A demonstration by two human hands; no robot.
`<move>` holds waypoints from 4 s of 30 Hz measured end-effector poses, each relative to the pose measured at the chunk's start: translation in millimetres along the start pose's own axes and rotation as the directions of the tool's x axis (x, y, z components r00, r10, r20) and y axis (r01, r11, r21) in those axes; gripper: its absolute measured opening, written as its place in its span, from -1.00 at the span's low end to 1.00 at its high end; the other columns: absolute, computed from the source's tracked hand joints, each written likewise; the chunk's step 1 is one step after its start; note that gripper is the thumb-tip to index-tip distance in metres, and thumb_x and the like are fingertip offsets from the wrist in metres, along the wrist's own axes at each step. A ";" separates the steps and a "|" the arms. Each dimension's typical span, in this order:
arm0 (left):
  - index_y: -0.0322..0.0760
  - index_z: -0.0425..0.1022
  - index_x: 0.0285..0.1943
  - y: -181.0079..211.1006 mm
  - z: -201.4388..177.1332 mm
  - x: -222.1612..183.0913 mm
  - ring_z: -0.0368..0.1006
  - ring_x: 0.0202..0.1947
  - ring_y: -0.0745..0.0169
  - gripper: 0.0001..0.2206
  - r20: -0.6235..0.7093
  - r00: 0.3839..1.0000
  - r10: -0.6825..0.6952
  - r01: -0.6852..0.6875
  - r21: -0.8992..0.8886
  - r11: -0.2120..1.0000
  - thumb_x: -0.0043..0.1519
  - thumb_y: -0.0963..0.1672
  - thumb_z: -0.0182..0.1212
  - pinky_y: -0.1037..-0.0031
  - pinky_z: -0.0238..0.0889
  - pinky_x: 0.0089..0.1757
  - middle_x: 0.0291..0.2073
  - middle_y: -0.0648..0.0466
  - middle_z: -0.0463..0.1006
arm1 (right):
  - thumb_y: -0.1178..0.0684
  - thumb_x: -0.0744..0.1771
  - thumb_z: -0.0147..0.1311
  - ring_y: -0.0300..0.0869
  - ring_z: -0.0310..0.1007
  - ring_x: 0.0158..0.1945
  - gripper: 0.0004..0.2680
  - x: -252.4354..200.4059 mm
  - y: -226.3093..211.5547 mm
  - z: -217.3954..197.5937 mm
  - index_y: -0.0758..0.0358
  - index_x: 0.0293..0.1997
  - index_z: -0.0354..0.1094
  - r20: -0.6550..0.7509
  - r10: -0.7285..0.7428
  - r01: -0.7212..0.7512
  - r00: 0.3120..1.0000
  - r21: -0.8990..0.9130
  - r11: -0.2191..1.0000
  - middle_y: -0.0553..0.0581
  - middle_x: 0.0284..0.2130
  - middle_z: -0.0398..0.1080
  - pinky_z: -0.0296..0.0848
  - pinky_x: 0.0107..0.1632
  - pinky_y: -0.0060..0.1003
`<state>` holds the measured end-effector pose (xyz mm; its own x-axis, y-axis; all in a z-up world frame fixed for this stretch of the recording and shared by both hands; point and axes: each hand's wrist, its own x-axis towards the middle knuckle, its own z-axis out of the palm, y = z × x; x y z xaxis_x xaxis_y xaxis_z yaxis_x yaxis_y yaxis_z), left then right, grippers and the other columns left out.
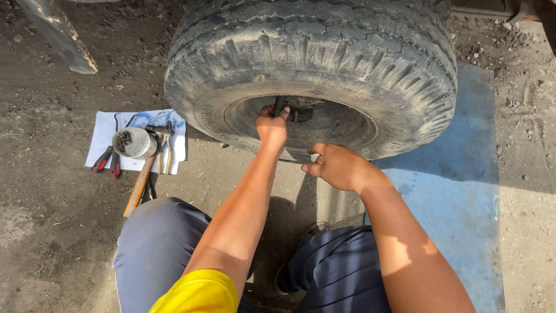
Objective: Repairing a truck wheel hub by manipulating internal components with hands and tools
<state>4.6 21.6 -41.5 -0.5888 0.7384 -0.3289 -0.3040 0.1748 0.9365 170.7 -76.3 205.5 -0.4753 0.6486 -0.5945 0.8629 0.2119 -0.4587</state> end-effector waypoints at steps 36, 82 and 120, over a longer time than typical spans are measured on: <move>-0.40 0.34 -0.08 47.8 -17.0 -32.9 0.56 -0.58 0.12 -0.70 0.127 0.960 -0.248 0.277 -0.343 0.897 0.45 -0.05 -0.19 0.41 0.62 -0.52 -0.36 -0.20 0.58 | -0.22 0.31 0.09 0.20 0.53 0.10 -0.53 18.0 6.2 9.5 0.23 0.31 0.33 -0.009 0.000 0.000 1.000 0.009 1.000 0.29 -0.13 0.59 0.45 0.14 0.12; -0.30 0.27 0.16 55.0 -22.2 -28.7 0.60 -0.42 0.05 -0.67 0.216 0.939 -0.269 0.329 -0.330 0.885 0.35 -0.01 0.02 0.30 0.63 -0.35 -0.23 -0.18 0.58 | -0.17 0.31 0.09 0.21 0.55 0.06 -0.57 22.9 6.0 11.2 0.21 0.29 0.35 -0.014 -0.028 0.028 1.000 -0.025 0.999 0.27 -0.16 0.60 0.46 0.10 0.14; -0.47 0.55 -0.21 32.7 -13.5 -1.1 0.52 -0.66 0.20 -0.85 0.150 0.983 -0.104 0.129 -0.172 0.977 0.26 -0.17 0.19 0.50 0.49 -0.62 -0.47 -0.12 0.59 | -0.16 0.30 0.08 0.22 0.56 0.04 -0.57 22.2 10.4 13.8 0.20 0.28 0.36 0.001 -0.026 0.026 1.000 -0.013 1.000 0.24 -0.16 0.62 0.47 0.08 0.14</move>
<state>-14.8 17.8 -12.1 -0.4347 0.8057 -0.4023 -0.5017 0.1543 0.8512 166.7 -69.7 178.4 -0.4977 0.6422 -0.5830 0.8525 0.2384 -0.4651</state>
